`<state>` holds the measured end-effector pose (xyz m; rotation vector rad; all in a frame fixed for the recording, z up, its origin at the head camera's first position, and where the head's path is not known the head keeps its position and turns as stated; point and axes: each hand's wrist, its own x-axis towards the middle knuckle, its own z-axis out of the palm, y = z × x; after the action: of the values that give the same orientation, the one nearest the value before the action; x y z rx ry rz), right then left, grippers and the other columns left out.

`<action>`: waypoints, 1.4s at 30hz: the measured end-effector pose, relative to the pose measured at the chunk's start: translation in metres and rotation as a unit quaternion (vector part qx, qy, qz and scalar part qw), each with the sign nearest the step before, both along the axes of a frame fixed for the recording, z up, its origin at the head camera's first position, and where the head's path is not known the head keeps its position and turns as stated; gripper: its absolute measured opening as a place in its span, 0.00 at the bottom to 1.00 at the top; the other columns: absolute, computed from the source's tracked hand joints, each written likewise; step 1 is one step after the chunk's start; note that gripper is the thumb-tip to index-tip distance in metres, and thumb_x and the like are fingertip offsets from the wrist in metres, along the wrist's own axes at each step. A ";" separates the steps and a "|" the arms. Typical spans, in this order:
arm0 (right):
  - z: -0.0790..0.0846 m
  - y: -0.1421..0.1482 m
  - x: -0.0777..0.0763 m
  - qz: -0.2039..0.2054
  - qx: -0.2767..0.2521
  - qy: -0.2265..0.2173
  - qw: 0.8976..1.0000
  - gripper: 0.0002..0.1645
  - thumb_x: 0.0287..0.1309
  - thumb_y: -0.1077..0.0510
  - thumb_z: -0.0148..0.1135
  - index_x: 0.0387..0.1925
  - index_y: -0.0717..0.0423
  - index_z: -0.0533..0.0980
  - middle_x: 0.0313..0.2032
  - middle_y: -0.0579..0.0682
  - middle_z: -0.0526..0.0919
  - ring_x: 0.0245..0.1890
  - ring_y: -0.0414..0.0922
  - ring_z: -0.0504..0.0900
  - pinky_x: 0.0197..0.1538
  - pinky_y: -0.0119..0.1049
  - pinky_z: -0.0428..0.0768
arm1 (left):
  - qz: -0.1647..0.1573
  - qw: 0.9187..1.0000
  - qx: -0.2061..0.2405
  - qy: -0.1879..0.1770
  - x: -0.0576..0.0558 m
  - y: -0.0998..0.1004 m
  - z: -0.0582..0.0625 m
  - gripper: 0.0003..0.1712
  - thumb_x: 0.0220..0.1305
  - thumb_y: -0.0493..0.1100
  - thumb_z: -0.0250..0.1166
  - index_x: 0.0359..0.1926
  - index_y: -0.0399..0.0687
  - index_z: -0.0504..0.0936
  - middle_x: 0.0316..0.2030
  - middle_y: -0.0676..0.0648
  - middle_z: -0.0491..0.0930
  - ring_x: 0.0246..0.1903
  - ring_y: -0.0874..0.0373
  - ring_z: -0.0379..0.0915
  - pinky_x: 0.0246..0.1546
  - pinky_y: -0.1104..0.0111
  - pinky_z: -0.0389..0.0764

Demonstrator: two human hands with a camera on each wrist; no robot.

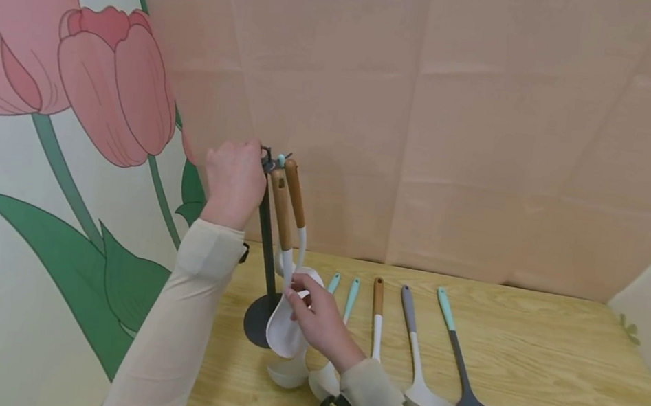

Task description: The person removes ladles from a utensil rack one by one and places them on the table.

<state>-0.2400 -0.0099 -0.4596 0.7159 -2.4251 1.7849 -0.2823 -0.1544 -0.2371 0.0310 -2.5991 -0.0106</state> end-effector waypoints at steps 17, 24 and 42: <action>0.002 0.001 0.006 0.004 0.003 0.014 1.000 0.15 0.76 0.50 0.50 0.50 0.53 0.78 0.41 0.49 0.81 0.28 0.50 0.81 0.30 0.33 0.77 | -0.012 1.000 0.012 -0.001 -0.003 -0.001 -0.003 0.06 0.67 0.37 0.62 0.40 0.36 0.81 0.31 0.40 0.80 0.33 0.45 0.74 0.38 0.57 0.75; 0.001 0.002 0.007 -0.003 0.002 0.011 1.000 0.17 0.76 0.48 0.49 0.48 0.53 0.79 0.33 0.50 0.81 0.25 0.47 0.80 0.30 0.33 0.75 | -0.014 1.000 0.004 0.002 -0.002 0.000 -0.002 0.07 0.66 0.37 0.62 0.40 0.36 0.81 0.33 0.39 0.82 0.35 0.43 0.76 0.41 0.53 0.74; -0.008 0.001 0.008 -0.023 0.001 0.039 0.999 0.15 0.76 0.49 0.49 0.46 0.51 0.79 0.32 0.47 0.82 0.19 0.36 0.75 0.25 0.31 0.75 | 0.002 1.000 -0.001 -0.011 -0.003 0.006 -0.002 0.08 0.66 0.37 0.62 0.43 0.37 0.81 0.32 0.40 0.81 0.33 0.46 0.75 0.44 0.54 0.74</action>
<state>-0.2325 -0.0090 -0.4678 0.7103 -2.3747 1.7037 -0.2849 -0.1487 -0.2387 0.0370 -2.6213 -0.0060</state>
